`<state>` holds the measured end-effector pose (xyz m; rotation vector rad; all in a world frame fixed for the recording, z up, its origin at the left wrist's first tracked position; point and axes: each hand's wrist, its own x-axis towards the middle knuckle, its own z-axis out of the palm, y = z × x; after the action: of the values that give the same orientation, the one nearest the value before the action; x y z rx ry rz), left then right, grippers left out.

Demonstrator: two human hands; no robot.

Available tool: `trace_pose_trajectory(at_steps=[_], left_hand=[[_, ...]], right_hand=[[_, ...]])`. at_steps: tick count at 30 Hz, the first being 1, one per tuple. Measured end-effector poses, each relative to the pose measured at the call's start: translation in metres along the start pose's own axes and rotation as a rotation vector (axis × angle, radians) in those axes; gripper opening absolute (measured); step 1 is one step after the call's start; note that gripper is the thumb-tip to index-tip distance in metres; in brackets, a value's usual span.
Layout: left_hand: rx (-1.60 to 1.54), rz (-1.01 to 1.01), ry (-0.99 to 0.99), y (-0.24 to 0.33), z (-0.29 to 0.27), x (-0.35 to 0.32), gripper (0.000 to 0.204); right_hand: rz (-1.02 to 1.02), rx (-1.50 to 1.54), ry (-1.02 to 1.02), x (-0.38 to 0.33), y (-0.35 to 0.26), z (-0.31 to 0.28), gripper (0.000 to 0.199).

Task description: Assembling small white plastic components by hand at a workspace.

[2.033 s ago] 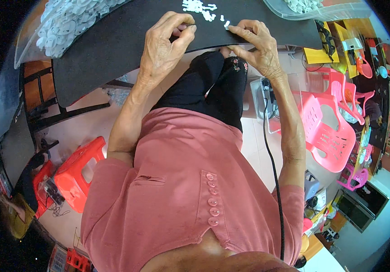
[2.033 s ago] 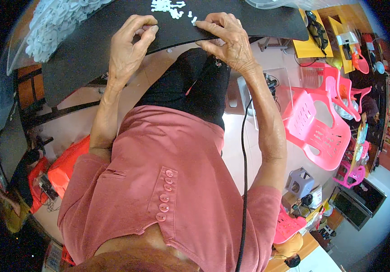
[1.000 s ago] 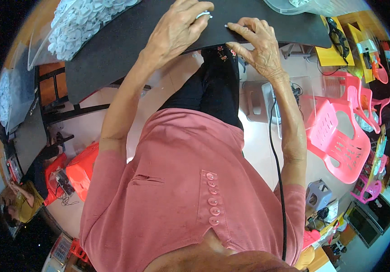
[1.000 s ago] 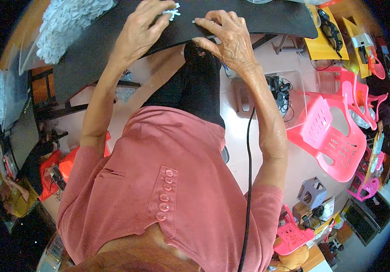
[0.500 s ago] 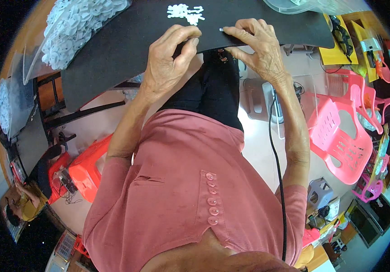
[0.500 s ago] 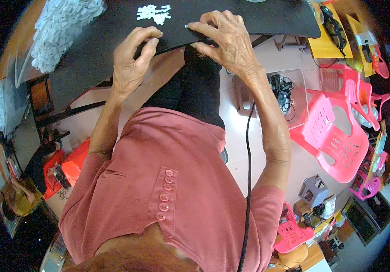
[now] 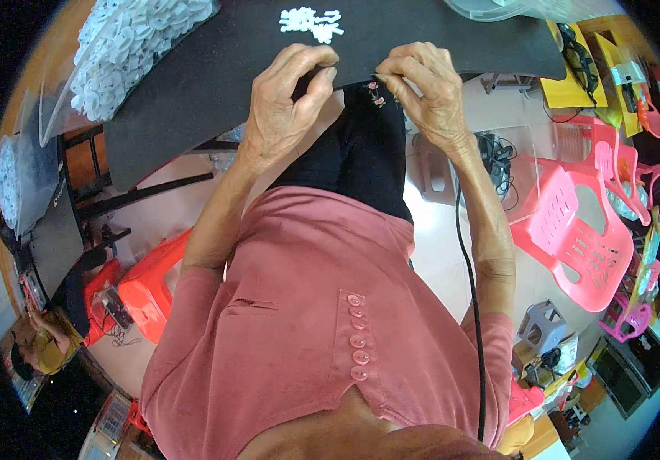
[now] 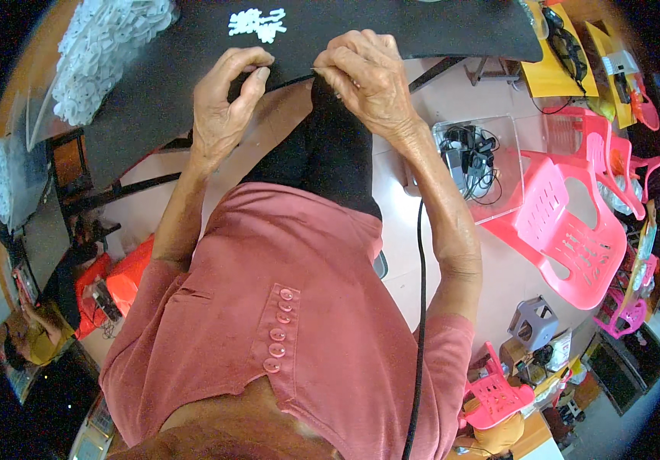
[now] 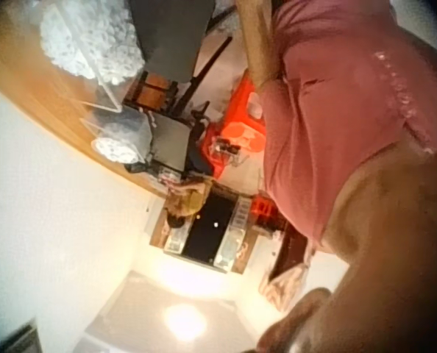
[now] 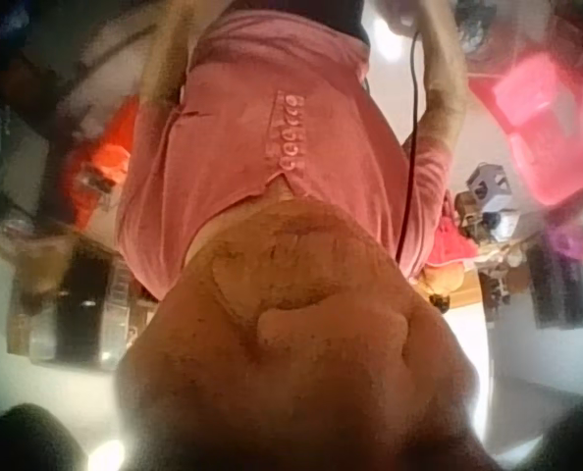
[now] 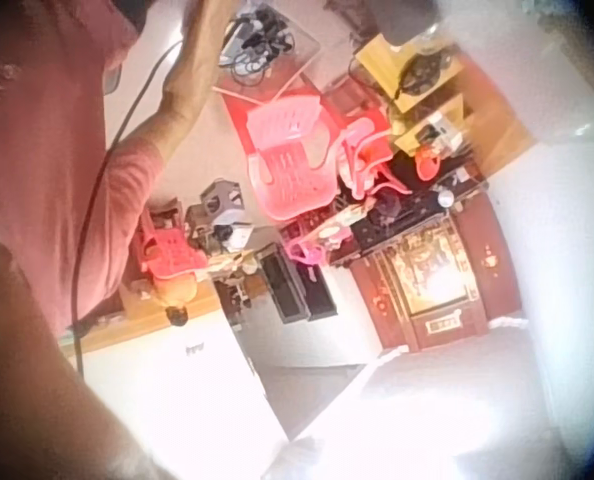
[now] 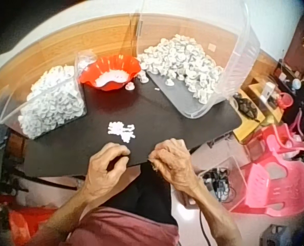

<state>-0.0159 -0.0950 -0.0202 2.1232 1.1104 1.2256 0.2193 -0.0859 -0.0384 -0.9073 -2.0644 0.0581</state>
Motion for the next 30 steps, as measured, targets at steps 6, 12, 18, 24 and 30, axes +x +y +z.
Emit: trace_pose_trajectory(at_steps=[6,12,18,24,30], left_hand=[[-0.016,0.038,-0.081,0.017,-0.007,0.032,0.017],[0.031,0.205,-0.129,0.005,0.006,0.120,0.022],[0.120,0.053,-0.241,-0.007,0.045,0.197,0.032],[0.190,0.340,-0.024,-0.064,0.103,0.262,0.039],[0.127,0.691,-0.203,-0.010,0.166,0.301,0.047]], right_hand=[[0.153,0.090,0.036,0.025,-0.006,0.006,0.007],[0.367,0.264,-0.021,0.033,-0.006,0.007,0.007],[0.364,0.396,0.056,0.029,0.005,0.002,0.010],[0.327,0.371,0.041,0.031,0.006,0.004,0.011],[0.311,0.365,0.092,0.030,0.006,0.004,0.011]])
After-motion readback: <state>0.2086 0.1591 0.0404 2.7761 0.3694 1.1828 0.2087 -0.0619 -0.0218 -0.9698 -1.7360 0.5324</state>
